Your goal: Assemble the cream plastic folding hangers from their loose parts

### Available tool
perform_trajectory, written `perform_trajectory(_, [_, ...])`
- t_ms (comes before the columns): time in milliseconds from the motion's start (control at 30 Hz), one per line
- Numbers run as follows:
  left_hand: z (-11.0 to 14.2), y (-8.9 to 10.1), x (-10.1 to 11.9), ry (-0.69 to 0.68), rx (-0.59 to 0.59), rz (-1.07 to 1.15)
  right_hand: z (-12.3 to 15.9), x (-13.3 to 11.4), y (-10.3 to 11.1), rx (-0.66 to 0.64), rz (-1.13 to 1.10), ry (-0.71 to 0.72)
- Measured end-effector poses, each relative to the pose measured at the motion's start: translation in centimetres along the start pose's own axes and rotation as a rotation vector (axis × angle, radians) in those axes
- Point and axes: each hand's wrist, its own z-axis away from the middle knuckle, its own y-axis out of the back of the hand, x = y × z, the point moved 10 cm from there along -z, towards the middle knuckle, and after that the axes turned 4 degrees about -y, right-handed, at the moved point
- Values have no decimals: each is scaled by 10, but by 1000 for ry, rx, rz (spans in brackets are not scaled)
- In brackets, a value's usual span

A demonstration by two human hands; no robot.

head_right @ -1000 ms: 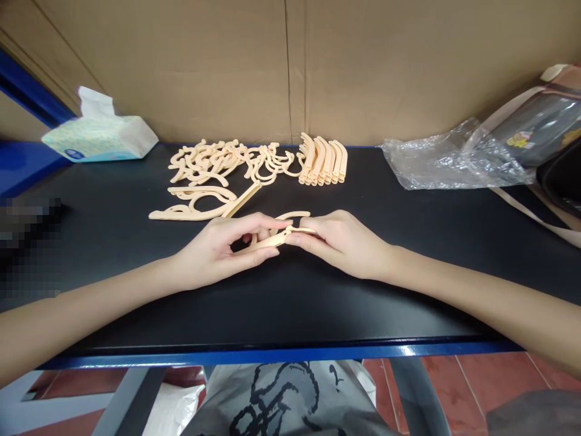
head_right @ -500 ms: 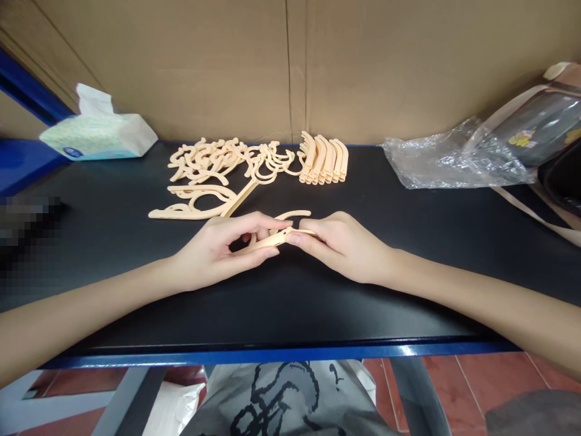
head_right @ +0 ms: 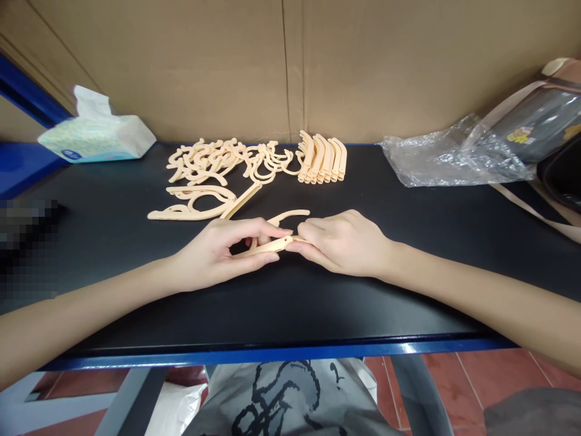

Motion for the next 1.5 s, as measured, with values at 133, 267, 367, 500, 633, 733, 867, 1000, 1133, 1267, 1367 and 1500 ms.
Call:
perform_trajectory(133, [0,2,-1,10,3,-36,-1,-3,4,42,156,25])
perform_trajectory(267, [1,3,-2,24,7,-65,-1,-7,5,69,196,67])
perform_trajectory(367, [1,1,-3,34,-13,-77,-1,-8,5,68,165,88])
perform_trajectory(500, [1,-1,-5,40,-35,-81,0,-7,6,72,133,98])
perform_trajectory(633, [1,-2,-5,42,-41,-74,1,-8,7,83,137,102])
perform_trajectory(733, [1,-1,-2,6,-39,-67,1,-9,5,68,170,93])
perform_trajectory(867, [1,-2,2,-26,-50,-85,2,-10,2,39,191,98])
perform_trajectory(1000, [1,-3,4,-35,-66,-108,2,-12,2,54,179,121])
perform_trajectory(1133, [1,-3,3,-41,-70,-132,2,-10,-4,-10,150,104])
perform_trajectory(1267, [1,-8,2,-36,-120,-146,3,-14,-7,-41,141,139])
perform_trajectory(1367, [1,-9,1,-30,-134,-141,3,-17,-5,-20,158,161])
perform_trajectory(1500, [0,-8,2,-24,-123,-141,3,-20,-2,25,190,196])
